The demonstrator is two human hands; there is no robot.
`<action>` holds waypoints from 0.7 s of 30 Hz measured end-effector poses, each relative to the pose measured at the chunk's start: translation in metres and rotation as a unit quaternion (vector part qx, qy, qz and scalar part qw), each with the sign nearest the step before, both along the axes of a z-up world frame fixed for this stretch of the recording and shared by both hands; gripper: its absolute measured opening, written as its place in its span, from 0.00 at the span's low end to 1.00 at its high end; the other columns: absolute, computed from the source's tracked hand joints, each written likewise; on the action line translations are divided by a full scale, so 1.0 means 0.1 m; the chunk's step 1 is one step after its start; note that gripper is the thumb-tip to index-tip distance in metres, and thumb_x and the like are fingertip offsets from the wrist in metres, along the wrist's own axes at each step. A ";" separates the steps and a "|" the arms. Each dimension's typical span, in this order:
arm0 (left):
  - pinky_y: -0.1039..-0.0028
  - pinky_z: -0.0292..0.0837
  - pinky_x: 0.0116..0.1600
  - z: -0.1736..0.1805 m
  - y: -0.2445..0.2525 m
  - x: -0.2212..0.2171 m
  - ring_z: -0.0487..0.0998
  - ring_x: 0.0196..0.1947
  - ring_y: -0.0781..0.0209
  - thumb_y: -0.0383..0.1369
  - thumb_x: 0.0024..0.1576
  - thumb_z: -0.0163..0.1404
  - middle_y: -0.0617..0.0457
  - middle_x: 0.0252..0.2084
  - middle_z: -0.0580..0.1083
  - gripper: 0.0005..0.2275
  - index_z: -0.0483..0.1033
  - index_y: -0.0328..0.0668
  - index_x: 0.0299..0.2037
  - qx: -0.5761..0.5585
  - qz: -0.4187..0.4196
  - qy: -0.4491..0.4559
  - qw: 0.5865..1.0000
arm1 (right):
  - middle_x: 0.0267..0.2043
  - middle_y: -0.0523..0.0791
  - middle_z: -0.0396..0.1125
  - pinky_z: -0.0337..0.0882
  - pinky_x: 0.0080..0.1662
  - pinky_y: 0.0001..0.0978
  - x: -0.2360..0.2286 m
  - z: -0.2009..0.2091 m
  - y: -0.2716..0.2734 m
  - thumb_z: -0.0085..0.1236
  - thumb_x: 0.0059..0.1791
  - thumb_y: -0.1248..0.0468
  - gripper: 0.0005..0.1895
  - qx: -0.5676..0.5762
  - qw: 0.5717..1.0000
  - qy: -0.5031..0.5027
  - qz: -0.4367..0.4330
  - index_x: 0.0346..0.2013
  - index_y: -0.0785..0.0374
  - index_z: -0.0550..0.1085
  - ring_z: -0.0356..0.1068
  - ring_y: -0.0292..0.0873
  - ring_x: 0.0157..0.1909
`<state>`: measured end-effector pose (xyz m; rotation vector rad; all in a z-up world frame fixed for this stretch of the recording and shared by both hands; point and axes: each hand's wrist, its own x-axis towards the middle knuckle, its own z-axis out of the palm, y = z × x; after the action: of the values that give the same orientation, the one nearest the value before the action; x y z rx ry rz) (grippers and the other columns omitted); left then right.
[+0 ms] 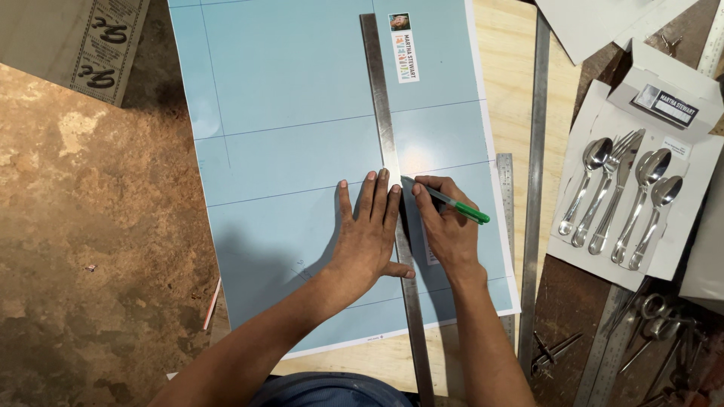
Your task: The person uses a metal ruler and a pencil to mark measurements on a blue sheet, then uses a divider to scribe points on a board.
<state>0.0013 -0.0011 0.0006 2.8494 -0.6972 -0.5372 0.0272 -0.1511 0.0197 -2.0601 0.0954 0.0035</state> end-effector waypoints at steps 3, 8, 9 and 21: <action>0.25 0.22 0.67 0.00 0.00 0.00 0.28 0.75 0.32 0.73 0.37 0.50 0.24 0.75 0.38 0.63 0.42 0.24 0.73 0.002 0.000 0.005 1.000 | 0.27 0.43 0.71 0.68 0.30 0.24 0.00 -0.01 0.01 0.59 0.54 0.60 0.12 -0.026 1.000 -0.003 0.003 0.43 0.68 0.77 0.69 0.32 0.28; 0.26 0.22 0.68 0.00 0.02 -0.01 0.28 0.76 0.33 0.72 0.37 0.51 0.25 0.75 0.38 0.64 0.42 0.24 0.73 -0.017 0.007 0.000 1.000 | 0.29 0.44 0.72 0.69 0.31 0.25 -0.06 -0.19 -0.08 0.58 0.55 0.58 0.14 0.035 0.999 0.006 -0.019 0.46 0.68 0.76 0.69 0.34 0.29; 0.26 0.22 0.67 0.01 0.02 0.00 0.28 0.76 0.32 0.72 0.37 0.51 0.25 0.75 0.37 0.64 0.42 0.24 0.73 -0.019 0.006 0.006 1.000 | 0.29 0.45 0.72 0.69 0.31 0.25 -0.09 -0.24 -0.12 0.58 0.55 0.58 0.15 0.059 0.998 0.018 -0.033 0.46 0.68 0.76 0.69 0.35 0.29; 0.30 0.28 0.69 -0.06 0.28 0.01 0.39 0.76 0.44 0.61 0.56 0.47 0.41 0.76 0.46 0.40 0.57 0.40 0.71 -0.186 -0.101 0.004 0.977 | 0.57 0.48 0.71 0.55 0.69 0.53 -1.39 -0.30 -0.18 0.59 0.46 0.68 0.15 -0.235 0.958 -0.156 0.057 0.48 0.59 0.76 0.60 0.55 0.67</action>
<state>0.0024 0.0267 -0.0051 2.4442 -0.9772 -0.3938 -0.1117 -0.1696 -0.0104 -2.5097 -0.2407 -0.2991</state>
